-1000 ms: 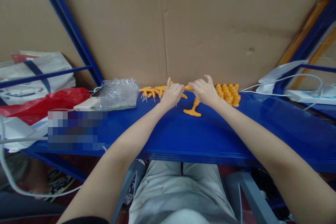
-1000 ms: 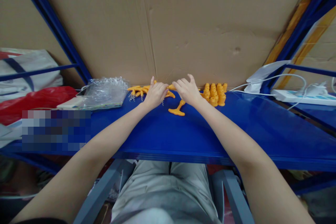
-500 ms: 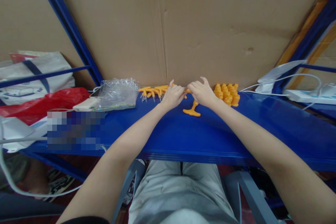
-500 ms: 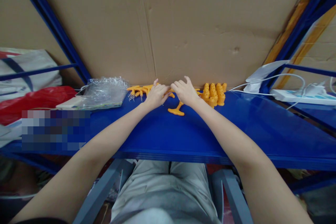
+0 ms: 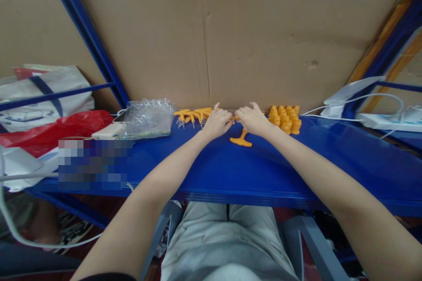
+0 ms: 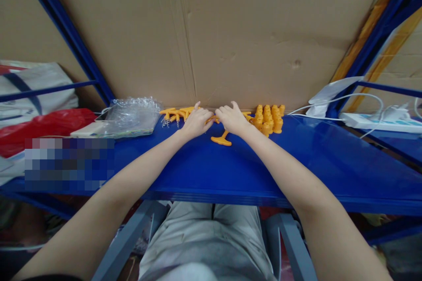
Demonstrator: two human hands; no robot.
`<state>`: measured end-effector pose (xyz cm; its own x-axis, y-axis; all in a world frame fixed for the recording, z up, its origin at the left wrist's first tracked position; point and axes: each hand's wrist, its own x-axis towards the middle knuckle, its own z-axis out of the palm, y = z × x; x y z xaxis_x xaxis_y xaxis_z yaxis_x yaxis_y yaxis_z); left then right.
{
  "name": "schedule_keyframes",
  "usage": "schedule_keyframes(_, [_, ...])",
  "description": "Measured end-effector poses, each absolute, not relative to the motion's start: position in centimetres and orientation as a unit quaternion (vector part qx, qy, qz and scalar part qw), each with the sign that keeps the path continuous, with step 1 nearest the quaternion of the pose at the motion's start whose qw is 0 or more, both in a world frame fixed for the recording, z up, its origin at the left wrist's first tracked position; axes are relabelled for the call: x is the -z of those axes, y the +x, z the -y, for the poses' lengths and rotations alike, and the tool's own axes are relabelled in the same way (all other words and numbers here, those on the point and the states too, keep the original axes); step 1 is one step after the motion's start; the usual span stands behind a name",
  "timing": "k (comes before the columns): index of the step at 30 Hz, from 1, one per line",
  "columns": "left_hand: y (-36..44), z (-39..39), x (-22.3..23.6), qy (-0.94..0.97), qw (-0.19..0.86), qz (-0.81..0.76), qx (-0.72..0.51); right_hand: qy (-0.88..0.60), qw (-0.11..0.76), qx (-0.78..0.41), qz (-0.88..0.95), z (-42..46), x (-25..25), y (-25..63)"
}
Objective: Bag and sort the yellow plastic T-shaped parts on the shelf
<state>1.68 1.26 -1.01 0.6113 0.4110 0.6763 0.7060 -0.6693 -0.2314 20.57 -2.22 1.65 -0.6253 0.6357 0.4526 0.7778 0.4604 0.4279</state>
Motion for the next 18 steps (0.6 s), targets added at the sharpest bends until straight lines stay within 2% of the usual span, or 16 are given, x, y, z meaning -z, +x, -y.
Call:
schedule_keyframes(5, [1.3, -1.2, 0.8, -0.861, 0.221, 0.331, 0.316, -0.447, 0.112, 0.318, 0.829, 2.1, -2.0, 21.4])
schedule_keyframes(8, [0.8, -1.4, 0.6, -0.857, 0.203, 0.353, 0.316, -0.480, 0.139, 0.318, 0.806, 1.7, -2.4, 22.6])
schedule_keyframes(13, [0.3, -1.8, 0.8, -0.862, 0.194, 0.360, 0.298, -0.538, 0.282, 0.313, 0.730, 0.2, -3.3, 25.8])
schedule_keyframes(18, [0.2, -2.2, 1.1, -0.875, 0.196, 0.350, 0.269, -0.604, 0.455, 0.252, 0.604, -1.2, -4.5, 30.0])
